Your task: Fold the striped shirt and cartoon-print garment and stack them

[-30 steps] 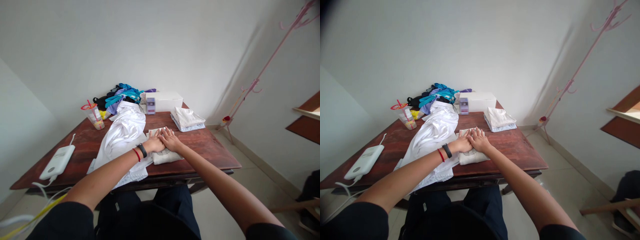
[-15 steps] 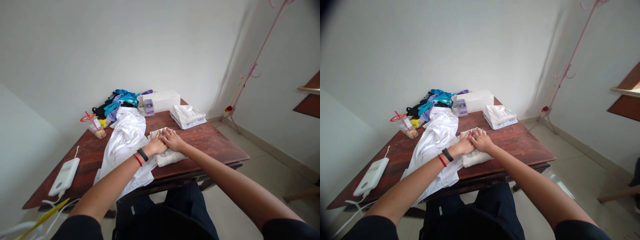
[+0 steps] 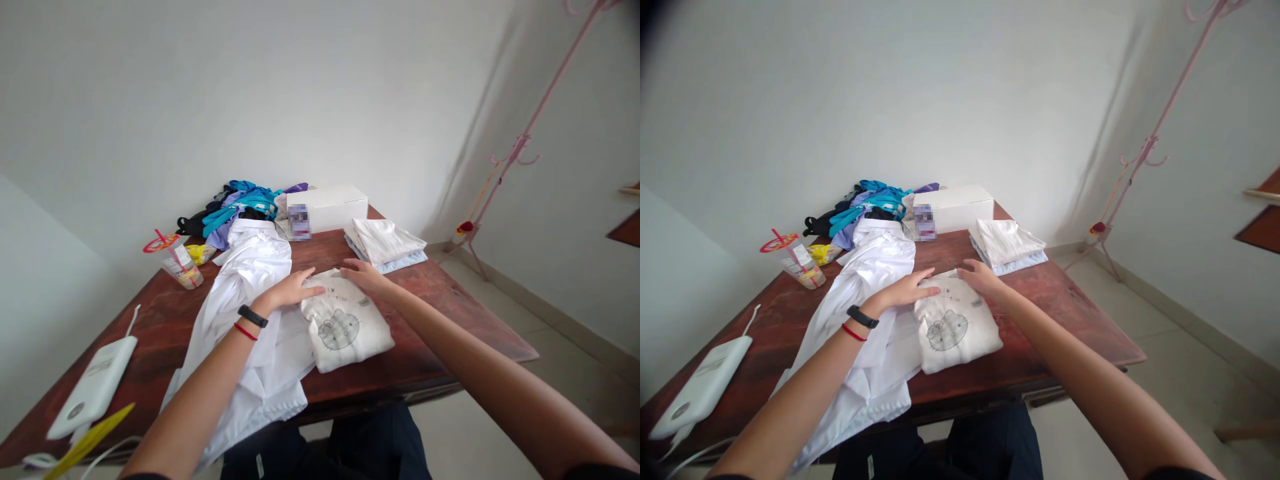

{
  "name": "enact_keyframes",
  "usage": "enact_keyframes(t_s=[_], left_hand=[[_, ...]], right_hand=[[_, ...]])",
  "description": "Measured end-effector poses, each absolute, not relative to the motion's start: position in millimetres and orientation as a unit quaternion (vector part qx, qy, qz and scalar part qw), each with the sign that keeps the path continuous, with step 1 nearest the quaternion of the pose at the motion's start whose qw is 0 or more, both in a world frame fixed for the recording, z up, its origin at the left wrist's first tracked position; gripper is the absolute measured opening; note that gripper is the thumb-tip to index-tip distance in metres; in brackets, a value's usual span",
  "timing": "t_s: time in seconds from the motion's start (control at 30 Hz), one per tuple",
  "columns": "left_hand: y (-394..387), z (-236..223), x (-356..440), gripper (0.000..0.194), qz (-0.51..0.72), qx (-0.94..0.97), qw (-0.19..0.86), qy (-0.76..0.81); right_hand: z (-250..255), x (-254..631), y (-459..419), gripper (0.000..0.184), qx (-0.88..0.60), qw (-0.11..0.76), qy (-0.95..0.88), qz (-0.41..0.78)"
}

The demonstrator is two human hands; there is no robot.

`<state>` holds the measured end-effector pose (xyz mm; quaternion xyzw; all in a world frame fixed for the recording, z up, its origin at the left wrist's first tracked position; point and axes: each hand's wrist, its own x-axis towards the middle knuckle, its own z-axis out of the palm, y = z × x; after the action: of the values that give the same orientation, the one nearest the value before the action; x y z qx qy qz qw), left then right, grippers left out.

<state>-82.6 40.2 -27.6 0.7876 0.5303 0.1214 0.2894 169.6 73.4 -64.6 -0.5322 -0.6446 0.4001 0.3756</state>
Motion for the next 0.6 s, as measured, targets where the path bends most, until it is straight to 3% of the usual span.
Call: enact_keyframes(t_s=[0.27, 0.6], left_hand=[[28, -39, -90, 0.116, 0.152, 0.764, 0.234, 0.581], [6, -28, -79, 0.110, 0.186, 0.714, 0.195, 0.646]], right_hand=[[-74, 170, 97, 0.058, -0.558, 0.349, -0.633, 0.407], [-78, 178, 83, 0.063, -0.518, 0.370, -0.607, 0.475]])
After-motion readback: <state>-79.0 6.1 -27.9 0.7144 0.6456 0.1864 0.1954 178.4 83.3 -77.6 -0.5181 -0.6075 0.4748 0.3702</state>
